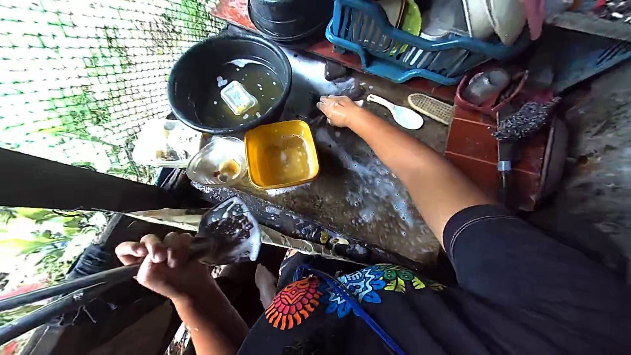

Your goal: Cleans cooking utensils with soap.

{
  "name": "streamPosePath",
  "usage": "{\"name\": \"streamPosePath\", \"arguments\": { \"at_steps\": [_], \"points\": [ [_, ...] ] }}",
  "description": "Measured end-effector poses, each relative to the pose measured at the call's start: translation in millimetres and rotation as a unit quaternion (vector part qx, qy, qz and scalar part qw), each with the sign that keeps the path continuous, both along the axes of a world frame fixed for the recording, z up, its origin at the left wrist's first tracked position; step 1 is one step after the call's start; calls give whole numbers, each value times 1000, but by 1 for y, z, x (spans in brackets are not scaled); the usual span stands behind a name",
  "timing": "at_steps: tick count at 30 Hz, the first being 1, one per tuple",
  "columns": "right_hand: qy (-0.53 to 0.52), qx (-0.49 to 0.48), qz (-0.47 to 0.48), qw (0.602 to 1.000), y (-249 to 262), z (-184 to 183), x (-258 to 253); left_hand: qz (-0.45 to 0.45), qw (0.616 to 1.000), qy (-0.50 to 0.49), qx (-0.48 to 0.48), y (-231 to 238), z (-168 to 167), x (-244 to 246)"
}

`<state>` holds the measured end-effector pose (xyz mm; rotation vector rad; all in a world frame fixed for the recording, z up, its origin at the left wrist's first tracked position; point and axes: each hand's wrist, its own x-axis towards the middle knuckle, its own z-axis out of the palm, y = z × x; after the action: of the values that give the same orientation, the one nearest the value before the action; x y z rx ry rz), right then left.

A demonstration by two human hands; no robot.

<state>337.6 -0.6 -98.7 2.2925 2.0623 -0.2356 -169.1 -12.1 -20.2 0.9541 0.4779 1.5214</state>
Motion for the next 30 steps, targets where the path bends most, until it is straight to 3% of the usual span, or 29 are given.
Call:
{"name": "streamPosePath", "arguments": {
  "at_steps": [4,8,10,13,17,20,22,25,30],
  "points": [
    [-27,-61,-29,997,-43,19,-11,34,996,80,-20,12,9,-3],
    [38,-83,-247,965,-111,79,-56,-54,993,105,-4,19,32,32],
    [94,-50,-354,929,-146,109,-79,-111,984,136,-15,8,41,65],
    [169,105,-443,874,-193,126,-109,-200,962,177,-56,-26,42,121],
    [301,393,-394,774,-230,106,-137,-323,922,205,-58,-90,44,186],
    [389,536,-359,657,-238,104,-150,-419,873,248,4,-122,47,215],
    [389,591,-362,607,-240,110,-155,-451,849,269,65,-137,46,226],
    [358,608,-410,578,-238,124,-161,-469,829,290,96,-155,42,230],
    [259,625,-423,603,-235,130,-171,-471,822,308,87,-162,44,224]
  ]
}}
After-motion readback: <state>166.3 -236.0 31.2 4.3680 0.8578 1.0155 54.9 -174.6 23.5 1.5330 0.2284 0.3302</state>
